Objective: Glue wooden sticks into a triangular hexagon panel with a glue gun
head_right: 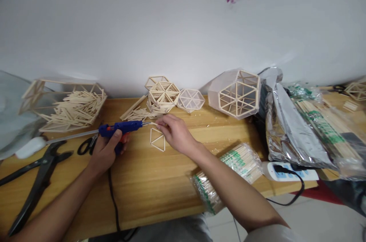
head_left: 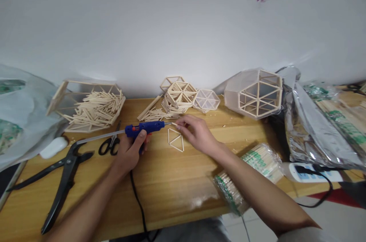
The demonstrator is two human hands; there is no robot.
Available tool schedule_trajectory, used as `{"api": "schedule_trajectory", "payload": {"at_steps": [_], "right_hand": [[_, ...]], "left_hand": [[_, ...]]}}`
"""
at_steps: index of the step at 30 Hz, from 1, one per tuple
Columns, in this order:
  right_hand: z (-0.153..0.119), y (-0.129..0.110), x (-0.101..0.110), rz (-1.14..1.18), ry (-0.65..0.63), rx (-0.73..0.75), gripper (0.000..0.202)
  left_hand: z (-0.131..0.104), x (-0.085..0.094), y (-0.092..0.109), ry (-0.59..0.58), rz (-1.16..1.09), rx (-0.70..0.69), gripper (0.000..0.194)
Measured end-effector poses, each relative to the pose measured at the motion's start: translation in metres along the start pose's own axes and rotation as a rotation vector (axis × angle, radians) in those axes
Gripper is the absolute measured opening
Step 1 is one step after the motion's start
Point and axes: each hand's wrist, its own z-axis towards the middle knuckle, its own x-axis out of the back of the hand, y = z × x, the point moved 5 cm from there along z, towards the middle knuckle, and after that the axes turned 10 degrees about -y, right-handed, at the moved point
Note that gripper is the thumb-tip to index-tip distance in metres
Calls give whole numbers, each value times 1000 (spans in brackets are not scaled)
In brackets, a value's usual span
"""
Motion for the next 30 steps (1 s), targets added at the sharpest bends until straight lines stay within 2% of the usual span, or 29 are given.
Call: {"api": "schedule_trajectory", "payload": {"at_steps": [16, 20, 23, 26, 30], "right_hand": [[0, 1, 2, 44, -25, -42, 8], [0, 3, 3, 84, -31, -34, 10], [0, 7, 6, 166, 24, -51, 11], [0, 14, 9, 258, 100, -103, 13], [1, 20, 10, 329, 161, -135, 16]], "left_hand": [[0, 1, 0, 11, 48, 13, 45], [1, 2, 8, 1, 173, -15, 45], [2, 2, 15, -32, 330, -35, 44], [-2, 4, 20, 2, 325, 23, 43], [-21, 17, 21, 102, 254, 193, 44]]}}
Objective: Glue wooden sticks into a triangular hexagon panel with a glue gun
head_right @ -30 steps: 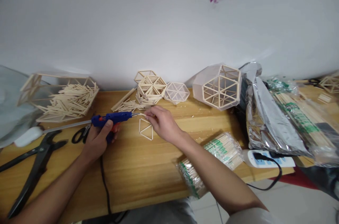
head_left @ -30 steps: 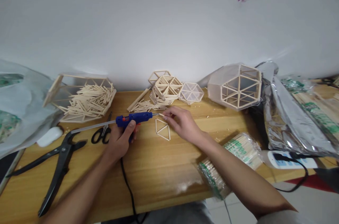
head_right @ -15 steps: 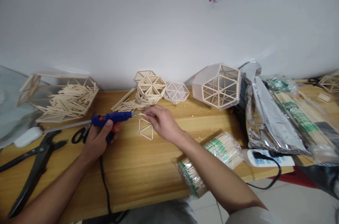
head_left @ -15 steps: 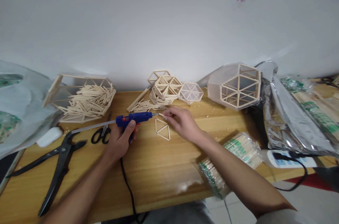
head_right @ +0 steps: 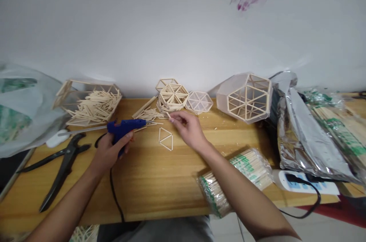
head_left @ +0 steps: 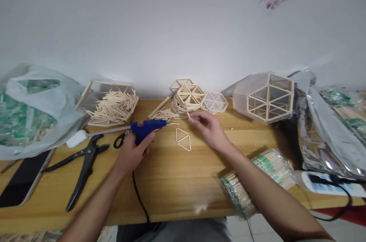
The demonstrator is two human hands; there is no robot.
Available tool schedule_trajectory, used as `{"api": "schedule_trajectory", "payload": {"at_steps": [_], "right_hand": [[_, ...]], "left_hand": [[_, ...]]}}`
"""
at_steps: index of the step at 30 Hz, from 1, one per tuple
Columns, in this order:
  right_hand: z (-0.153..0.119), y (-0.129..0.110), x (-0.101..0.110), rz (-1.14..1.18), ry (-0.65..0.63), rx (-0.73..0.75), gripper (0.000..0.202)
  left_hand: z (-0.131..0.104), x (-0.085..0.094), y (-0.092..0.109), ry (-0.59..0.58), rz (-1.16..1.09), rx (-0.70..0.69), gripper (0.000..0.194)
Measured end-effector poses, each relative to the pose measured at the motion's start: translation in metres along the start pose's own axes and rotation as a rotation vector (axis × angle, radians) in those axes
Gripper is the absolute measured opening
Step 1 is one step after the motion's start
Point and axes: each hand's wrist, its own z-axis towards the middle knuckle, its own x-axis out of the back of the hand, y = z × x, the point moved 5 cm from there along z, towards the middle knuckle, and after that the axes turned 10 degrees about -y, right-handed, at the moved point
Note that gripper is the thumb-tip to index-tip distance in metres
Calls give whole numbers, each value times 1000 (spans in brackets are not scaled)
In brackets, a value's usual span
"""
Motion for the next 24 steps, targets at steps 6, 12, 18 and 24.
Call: {"api": "schedule_trajectory", "payload": {"at_steps": [6, 12, 18, 24], "right_hand": [[-2, -2, -7, 12, -28, 6, 16], [-3, -6, -10, -51, -65, 18, 14], [-2, -4, -10, -69, -58, 30, 15], [-2, -7, -11, -91, -81, 49, 13]], "left_hand": [[-30, 44, -21, 128, 113, 179, 57], [-39, 72, -33, 64, 333, 389, 65], [-41, 82, -13, 135, 1028, 392, 68], [-40, 79, -11, 121, 1106, 439, 80]]}}
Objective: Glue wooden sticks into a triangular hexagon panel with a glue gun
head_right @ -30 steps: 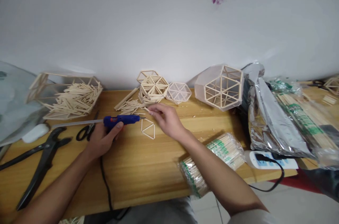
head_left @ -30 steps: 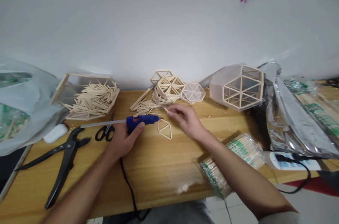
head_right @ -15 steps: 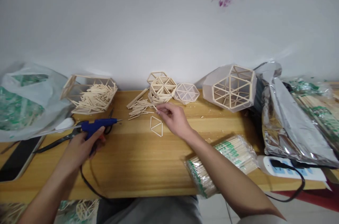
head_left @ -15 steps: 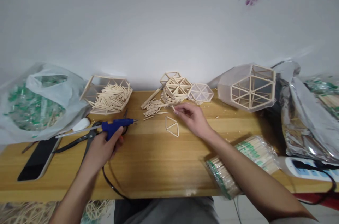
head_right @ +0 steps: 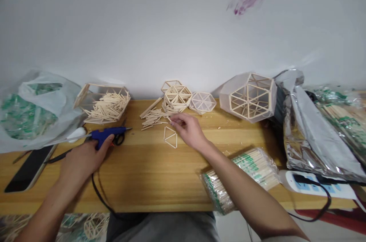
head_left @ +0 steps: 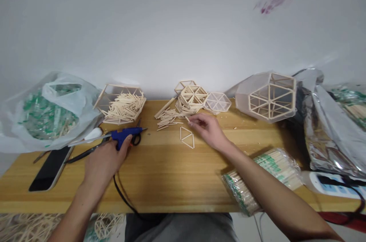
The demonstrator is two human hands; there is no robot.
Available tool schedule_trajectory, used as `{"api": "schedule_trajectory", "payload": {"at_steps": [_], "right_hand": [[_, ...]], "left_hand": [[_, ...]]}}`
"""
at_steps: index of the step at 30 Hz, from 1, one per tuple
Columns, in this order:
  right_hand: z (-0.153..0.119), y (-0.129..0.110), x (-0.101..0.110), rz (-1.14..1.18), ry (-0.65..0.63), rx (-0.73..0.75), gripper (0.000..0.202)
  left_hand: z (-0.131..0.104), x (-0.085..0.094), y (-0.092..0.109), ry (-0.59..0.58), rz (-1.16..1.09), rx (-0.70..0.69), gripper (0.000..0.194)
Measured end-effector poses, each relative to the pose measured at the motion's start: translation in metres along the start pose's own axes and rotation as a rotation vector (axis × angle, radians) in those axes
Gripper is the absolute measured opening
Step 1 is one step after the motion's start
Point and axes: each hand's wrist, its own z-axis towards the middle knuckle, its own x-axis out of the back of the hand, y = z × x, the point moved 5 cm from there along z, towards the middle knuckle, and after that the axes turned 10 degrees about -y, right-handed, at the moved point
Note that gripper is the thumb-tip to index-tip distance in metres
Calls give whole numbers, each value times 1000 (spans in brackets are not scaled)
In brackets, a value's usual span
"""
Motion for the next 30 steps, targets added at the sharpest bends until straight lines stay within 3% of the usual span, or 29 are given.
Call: {"api": "schedule_trajectory", "payload": {"at_steps": [8, 14, 17, 20, 22, 24, 27, 30], "right_hand": [[-1, 4, -3, 66, -24, -37, 16], [-2, 1, -9, 268, -102, -111, 24], [-2, -2, -12, 350, -139, -146, 27], [-2, -2, -17, 444, -181, -181, 33], [-3, -1, -20, 500, -201, -208, 36], [-3, -1, -21, 542, -213, -230, 37], [-4, -1, -23, 611, -247, -261, 34], [-5, 0, -24, 651, -290, -285, 30]], "left_hand": [[8, 1, 11, -31, 12, -5, 87], [10, 5, 5, -48, 13, -21, 79], [4, 16, 9, 106, -10, -47, 65], [-13, 21, 40, 310, -198, -232, 42], [-25, 12, 77, 235, -421, -506, 29], [-37, 3, 111, 162, -563, -688, 24], [-48, -5, 145, 115, -684, -806, 21], [-48, -4, 156, 132, -785, -802, 11]]}}
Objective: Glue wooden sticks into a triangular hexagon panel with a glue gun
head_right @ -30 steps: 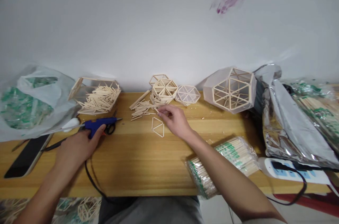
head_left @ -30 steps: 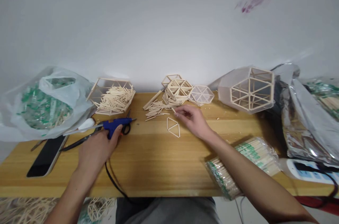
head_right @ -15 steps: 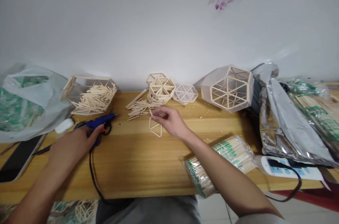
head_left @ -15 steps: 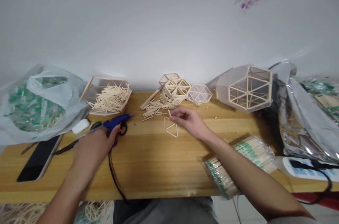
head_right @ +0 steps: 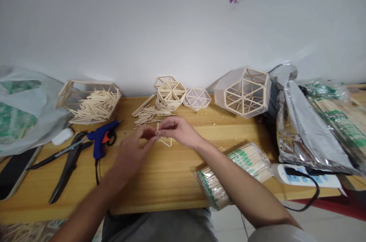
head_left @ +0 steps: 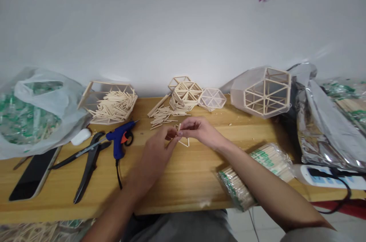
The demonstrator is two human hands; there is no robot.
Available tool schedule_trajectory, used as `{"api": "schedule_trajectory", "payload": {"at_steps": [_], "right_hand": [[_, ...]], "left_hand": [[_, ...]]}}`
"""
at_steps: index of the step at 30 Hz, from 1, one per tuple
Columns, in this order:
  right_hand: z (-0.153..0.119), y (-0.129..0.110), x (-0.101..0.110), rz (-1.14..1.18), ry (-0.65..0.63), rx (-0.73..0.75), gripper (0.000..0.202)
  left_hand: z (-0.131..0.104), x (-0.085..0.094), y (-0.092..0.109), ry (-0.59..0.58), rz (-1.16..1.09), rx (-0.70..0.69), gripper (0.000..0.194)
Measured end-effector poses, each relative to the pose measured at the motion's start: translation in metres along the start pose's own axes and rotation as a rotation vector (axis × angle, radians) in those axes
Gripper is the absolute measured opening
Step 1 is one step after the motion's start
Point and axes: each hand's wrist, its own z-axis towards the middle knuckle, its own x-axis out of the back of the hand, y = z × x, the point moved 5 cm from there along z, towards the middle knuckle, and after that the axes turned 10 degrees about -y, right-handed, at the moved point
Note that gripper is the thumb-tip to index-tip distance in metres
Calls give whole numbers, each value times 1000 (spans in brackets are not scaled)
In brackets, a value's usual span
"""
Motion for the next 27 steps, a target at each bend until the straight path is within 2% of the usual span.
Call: {"api": "schedule_trajectory", "payload": {"at_steps": [5, 10, 13, 16, 20, 27], "right_hand": [[1, 5, 4, -102, -11, -10, 26], [-4, -6, 18, -735, 209, 87, 3], [-4, -8, 17, -958, 183, 120, 8], [-3, -6, 14, -1020, 145, 115, 6], [-3, -4, 12, -1053, 114, 73, 11], [-3, -3, 11, -1044, 88, 52, 18]], "left_hand": [[0, 7, -8, 42, 3, -7, 9], [-19, 17, -28, 71, 174, -35, 13], [-32, 12, -39, 16, 256, -44, 17], [-39, 3, -42, -26, 317, -70, 18], [-39, -6, -36, -33, 357, -116, 17], [-37, -12, -28, -33, 433, -160, 16]]}}
